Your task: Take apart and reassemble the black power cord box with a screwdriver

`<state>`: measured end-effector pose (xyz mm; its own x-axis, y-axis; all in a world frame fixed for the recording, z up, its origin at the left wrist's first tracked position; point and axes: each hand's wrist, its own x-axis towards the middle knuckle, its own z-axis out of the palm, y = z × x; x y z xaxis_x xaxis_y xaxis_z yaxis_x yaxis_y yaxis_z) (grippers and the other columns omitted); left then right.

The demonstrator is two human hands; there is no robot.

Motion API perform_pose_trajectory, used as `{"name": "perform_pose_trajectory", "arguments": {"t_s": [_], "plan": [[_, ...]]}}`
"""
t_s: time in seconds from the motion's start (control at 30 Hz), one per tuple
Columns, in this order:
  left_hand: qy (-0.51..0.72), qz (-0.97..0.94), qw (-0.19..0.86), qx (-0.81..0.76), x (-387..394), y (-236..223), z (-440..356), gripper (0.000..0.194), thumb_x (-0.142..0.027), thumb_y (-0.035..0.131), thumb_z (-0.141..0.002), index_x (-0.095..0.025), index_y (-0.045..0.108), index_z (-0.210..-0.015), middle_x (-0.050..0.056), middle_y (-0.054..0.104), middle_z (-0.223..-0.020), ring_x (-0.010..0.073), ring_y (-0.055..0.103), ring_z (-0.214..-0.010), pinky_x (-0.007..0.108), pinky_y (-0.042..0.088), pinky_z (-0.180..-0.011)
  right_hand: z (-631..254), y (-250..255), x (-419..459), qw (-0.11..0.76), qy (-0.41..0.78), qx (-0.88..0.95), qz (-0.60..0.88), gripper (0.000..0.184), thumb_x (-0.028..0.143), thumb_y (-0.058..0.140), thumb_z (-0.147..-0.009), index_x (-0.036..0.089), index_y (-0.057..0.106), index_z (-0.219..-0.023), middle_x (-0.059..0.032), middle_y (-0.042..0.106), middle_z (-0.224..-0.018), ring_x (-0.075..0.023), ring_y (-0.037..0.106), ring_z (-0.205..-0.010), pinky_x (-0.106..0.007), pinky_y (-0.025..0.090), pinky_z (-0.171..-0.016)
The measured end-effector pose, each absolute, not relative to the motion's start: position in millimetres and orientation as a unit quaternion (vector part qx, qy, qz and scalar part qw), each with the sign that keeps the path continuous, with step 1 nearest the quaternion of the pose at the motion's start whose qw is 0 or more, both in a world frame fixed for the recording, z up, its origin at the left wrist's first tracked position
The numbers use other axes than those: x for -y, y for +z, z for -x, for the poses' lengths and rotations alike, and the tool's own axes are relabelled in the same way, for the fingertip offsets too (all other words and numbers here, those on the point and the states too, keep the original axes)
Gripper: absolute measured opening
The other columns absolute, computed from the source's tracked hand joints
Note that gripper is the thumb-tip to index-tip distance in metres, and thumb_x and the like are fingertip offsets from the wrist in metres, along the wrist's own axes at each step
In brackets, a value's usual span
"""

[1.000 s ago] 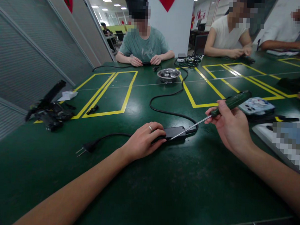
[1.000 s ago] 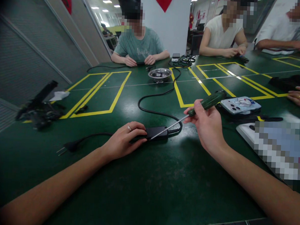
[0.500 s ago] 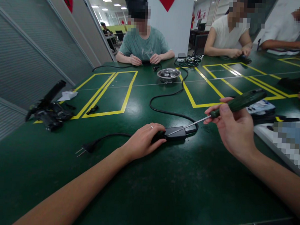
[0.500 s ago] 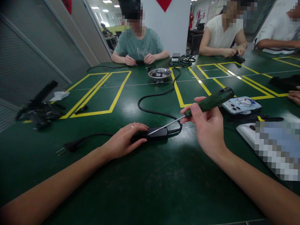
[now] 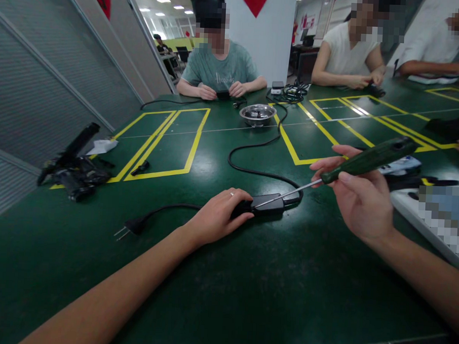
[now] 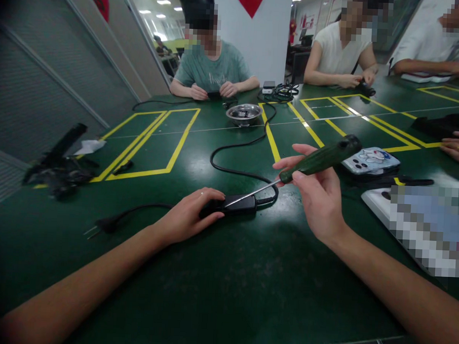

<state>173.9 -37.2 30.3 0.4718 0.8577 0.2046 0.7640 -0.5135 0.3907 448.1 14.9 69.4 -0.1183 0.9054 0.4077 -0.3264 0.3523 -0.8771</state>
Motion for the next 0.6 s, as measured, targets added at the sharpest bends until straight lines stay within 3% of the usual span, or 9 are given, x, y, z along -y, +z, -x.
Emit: {"name": "perform_pose_trajectory", "arguments": {"t_s": [0.2, 0.3, 0.4, 0.6], "plan": [[0.194, -0.846, 0.128, -0.481, 36.8, 29.3, -173.6, 0.031, -0.038, 0.052, -0.095, -0.022, 0.047, -0.121, 0.009, 0.058, -0.118, 0.0235, 0.057, -0.106, 0.043, 0.049, -0.093, -448.2, 68.5, -17.0, 0.611, 0.422, 0.58, 0.336, 0.011, 0.031, 0.067, -0.081, 0.024, 0.069, -0.09, -0.0031, 0.069, -0.09, -0.0182, 0.063, -0.081, -0.034, 0.054, -0.07], [0.189, -0.844, 0.129, -0.486, 37.0, 29.1, -173.5, 0.032, -0.039, 0.052, -0.094, -0.022, 0.047, -0.121, 0.009, 0.058, -0.118, 0.0231, 0.057, -0.106, 0.042, 0.049, -0.092, -447.2, 67.4, -18.5, 0.608, 0.398, 0.586, 0.357, 0.012, 0.035, 0.067, -0.083, 0.024, 0.066, -0.08, -0.0019, 0.068, -0.084, -0.0155, 0.062, -0.072, -0.032, 0.053, -0.068], [0.188, -0.843, 0.129, -0.487, 37.0, 28.9, -173.5, 0.032, -0.04, 0.052, -0.094, -0.022, 0.047, -0.121, 0.009, 0.058, -0.118, 0.0231, 0.057, -0.106, 0.042, 0.049, -0.093, -446.8, 66.3, -19.3, 0.61, 0.441, 0.567, 0.334, 0.011, 0.035, 0.066, -0.084, 0.026, 0.062, -0.088, -0.0006, 0.068, -0.083, -0.0165, 0.063, -0.074, -0.033, 0.054, -0.065], [0.188, -0.84, 0.132, -0.491, 37.2, 29.9, -173.9, 0.033, -0.04, 0.052, -0.094, -0.022, 0.048, -0.121, 0.008, 0.058, -0.117, 0.0228, 0.058, -0.105, 0.041, 0.05, -0.092, -450.0, 64.5, -19.1, 0.599, 0.507, 0.558, 0.27, 0.033, 0.024, 0.065, -0.081, 0.028, 0.059, -0.113, -0.0015, 0.069, -0.094, -0.018, 0.063, -0.081, -0.034, 0.055, -0.067]]}}
